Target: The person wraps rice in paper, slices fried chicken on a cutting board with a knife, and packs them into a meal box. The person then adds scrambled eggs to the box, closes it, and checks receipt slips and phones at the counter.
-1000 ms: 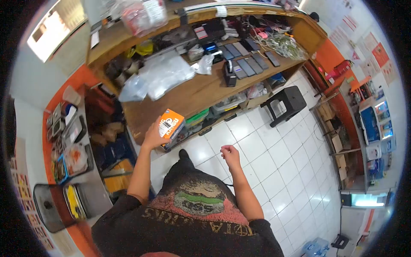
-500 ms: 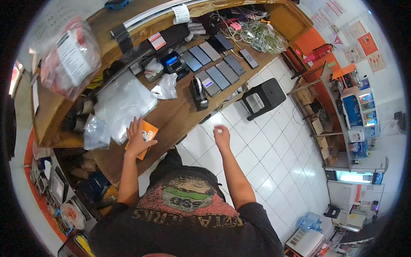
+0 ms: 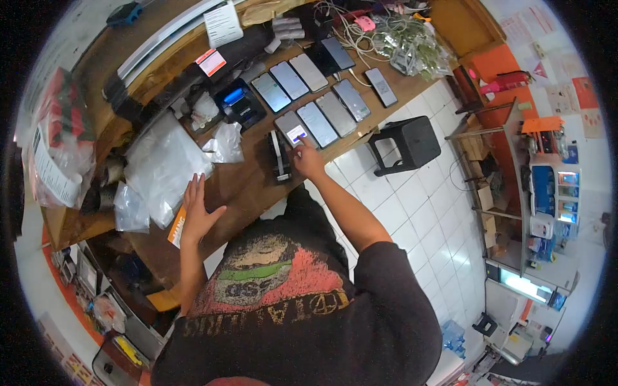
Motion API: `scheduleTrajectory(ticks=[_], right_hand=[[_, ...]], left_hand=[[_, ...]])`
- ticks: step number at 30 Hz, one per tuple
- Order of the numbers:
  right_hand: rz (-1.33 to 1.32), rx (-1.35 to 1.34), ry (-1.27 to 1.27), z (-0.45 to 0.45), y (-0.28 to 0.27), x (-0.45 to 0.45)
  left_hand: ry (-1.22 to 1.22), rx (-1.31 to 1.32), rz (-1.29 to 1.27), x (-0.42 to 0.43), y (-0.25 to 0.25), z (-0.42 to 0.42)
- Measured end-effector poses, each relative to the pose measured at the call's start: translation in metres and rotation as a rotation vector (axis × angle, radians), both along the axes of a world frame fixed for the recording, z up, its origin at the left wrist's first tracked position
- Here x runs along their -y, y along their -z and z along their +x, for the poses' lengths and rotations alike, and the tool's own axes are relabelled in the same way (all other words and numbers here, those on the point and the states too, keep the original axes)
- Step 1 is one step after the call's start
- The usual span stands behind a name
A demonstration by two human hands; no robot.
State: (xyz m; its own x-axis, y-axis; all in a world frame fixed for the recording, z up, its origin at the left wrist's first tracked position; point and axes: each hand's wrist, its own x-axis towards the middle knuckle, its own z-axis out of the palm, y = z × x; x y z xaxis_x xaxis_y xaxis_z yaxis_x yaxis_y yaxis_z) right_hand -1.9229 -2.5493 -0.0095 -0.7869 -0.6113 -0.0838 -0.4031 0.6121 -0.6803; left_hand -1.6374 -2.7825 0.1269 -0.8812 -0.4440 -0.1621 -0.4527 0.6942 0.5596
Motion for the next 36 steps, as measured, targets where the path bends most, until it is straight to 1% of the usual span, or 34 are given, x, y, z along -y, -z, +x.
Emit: scheduleTrajectory(ticks=[2,4,5,6,7,8,10,11,12,14,16,17,18,19,20,22,23,24,25,26,27,28,29,30,31,33,35,36], right_hand=[[0.030,0.047,-0.092,-0.010,-0.008,-0.002],[-0.018,0.057,-0.097,-0.019,-0.011,-0.005],[-0.074,0.011,-0.137,-0.026,-0.010,-0.007],[-0.128,-0.033,-0.177,-0.030,-0.010,-0.010],[-0.120,0.053,-0.111,-0.034,-0.016,-0.011],[-0.123,0.055,-0.126,-0.038,-0.020,-0.012],[-0.043,0.269,-0.102,-0.045,-0.024,-0.014],[0.002,0.324,-0.188,-0.046,-0.022,-0.014],[0.001,0.324,-0.204,-0.043,-0.019,-0.013],[-0.100,0.614,-0.327,-0.032,-0.015,-0.013],[-0.082,0.632,-0.370,-0.032,-0.019,-0.005],[-0.065,0.618,-0.414,-0.035,-0.022,-0.002],[-0.050,0.599,-0.451,-0.039,-0.025,0.001],[-0.226,0.441,-0.547,-0.037,-0.013,0.007],[-0.221,0.432,-0.538,-0.039,0.000,0.012],[-0.261,0.494,-0.628,-0.042,-0.009,0.023],[-0.258,0.487,-0.620,-0.044,-0.015,0.027],[-0.217,0.522,-0.618,-0.044,-0.021,0.031],[-0.177,0.560,-0.618,-0.044,-0.024,0.031],[-0.177,0.557,-0.616,-0.045,-0.024,0.028],[-0.209,0.581,-0.567,-0.045,-0.020,0.025],[-0.239,0.607,-0.519,-0.045,-0.014,0.022],[-0.235,0.608,-0.522,-0.048,-0.004,0.017],[-0.279,0.663,-0.456,-0.054,0.009,0.009],[-0.324,0.714,-0.389,-0.062,0.006,0.002],[-0.219,0.752,-0.252,-0.087,-0.010,-0.018],[-0.271,0.544,-0.009,-0.113,0.001,-0.040],[-0.320,0.335,0.100,-0.132,0.015,-0.053]], left_hand=[[-0.054,0.015,-0.023,-0.011,0.006,-0.014],[-0.100,-0.010,0.008,-0.030,0.011,-0.029],[-0.107,0.001,0.005,-0.039,0.014,-0.038],[-0.100,0.012,0.096,-0.048,0.015,-0.050],[-0.096,0.018,0.187,-0.057,0.018,-0.062],[-0.111,0.018,0.184,-0.069,0.026,-0.073],[-0.036,-0.058,0.405,-0.091,0.053,-0.094],[-0.053,-0.061,0.400,-0.101,0.072,-0.102],[-0.062,-0.099,0.413,-0.110,0.093,-0.108],[-0.084,-0.132,0.428,-0.123,0.103,-0.115],[-0.276,-0.136,0.490,-0.129,0.105,-0.124],[-0.282,-0.138,0.488,-0.132,0.104,-0.125],[-0.340,-0.162,0.432,-0.135,0.105,-0.125],[-0.391,-0.186,0.380,-0.138,0.105,-0.129],[-0.381,-0.192,0.387,-0.138,0.104,-0.133],[-0.570,-0.165,0.509,-0.139,0.097,-0.137],[-0.619,-0.188,0.473,-0.139,0.097,-0.140],[-0.611,-0.192,0.477,-0.136,0.111,-0.137],[-0.579,-0.259,0.384,-0.131,0.137,-0.130],[-0.549,-0.327,0.289,-0.129,0.151,-0.128],[-0.583,-0.315,0.432,-0.129,0.145,-0.129],[-0.586,-0.315,0.434,-0.129,0.128,-0.130],[-0.509,-0.135,0.224,-0.129,0.103,-0.132],[-0.426,0.044,0.016,-0.130,0.090,-0.134],[-0.429,0.041,0.018,-0.130,0.095,-0.130],[-0.407,0.274,-0.049,-0.130,0.101,-0.115],[-0.377,0.309,-0.018,-0.133,0.096,-0.111],[-0.346,0.345,0.008,-0.133,0.094,-0.110]])
